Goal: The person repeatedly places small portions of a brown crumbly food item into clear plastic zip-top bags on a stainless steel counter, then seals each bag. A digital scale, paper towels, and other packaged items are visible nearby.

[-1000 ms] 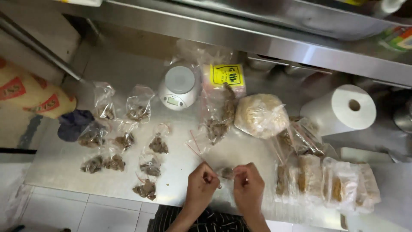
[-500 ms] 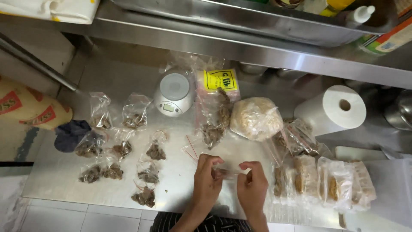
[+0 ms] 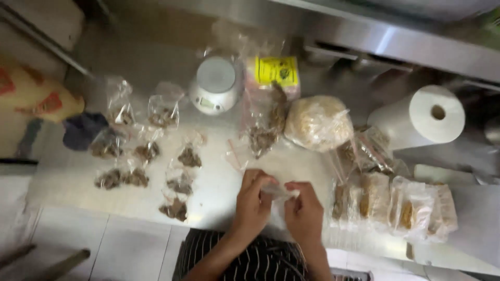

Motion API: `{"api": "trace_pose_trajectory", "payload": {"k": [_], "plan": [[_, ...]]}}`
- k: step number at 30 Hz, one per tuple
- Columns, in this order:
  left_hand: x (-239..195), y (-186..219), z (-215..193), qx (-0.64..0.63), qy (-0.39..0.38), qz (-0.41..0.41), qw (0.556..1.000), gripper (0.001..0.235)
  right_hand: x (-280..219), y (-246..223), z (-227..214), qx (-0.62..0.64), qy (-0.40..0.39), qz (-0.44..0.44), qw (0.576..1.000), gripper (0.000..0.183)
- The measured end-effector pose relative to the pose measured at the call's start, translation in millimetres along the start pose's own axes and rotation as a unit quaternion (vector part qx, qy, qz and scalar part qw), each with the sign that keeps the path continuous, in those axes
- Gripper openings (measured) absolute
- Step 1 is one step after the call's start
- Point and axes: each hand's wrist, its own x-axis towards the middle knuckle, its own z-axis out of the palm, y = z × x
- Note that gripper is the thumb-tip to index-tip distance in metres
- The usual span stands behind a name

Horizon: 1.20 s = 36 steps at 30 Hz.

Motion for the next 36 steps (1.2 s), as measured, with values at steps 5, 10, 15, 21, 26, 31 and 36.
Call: {"api": "trace_pose_trajectory", "payload": {"k": [5,10,15,21,26,31,36], "plan": [[-1.1,15.1,0.7,-0.044,0.026,-0.042,0.998,0.030,16.2,7.4,-30.1,0.074,-0.056,0.036,0.995,0.016],[10.6,13.8,-6.3,-0.132,0.021,-0.126,0.983,0.024,23.8,18.6,-44.9,0.239,-0.225,0.039,0.944,0.054],[16.9,4.6,-14.8,-0.157,-0.010,-0.164,0.974,0.018,34.6,0.7,-17.7,0.179,-0.095,-0.065,0.977,0.004],[16.4,16.5,-38.3,-0.264,-0.020,-0.159,0.951,0.021,31.9,-4.4,-21.1,0.241,-0.146,-0.079,0.956,0.015],[11.5,5.0,-44.6,-0.315,-0.010,-0.180,0.932,0.013,30.4,-6.4,-25.5,0.294,-0.130,-0.133,0.938,0.017],[14.7,15.5,-54.1,-0.234,-0.118,-0.148,0.954,0.030,24.4,18.2,-26.8,0.391,-0.077,-0.101,0.912,0.016],[8.8,9.7,-38.5,-0.207,-0.091,-0.031,0.974,0.011,24.4,10.9,-30.5,0.365,-0.023,-0.046,0.930,0.020]]}}
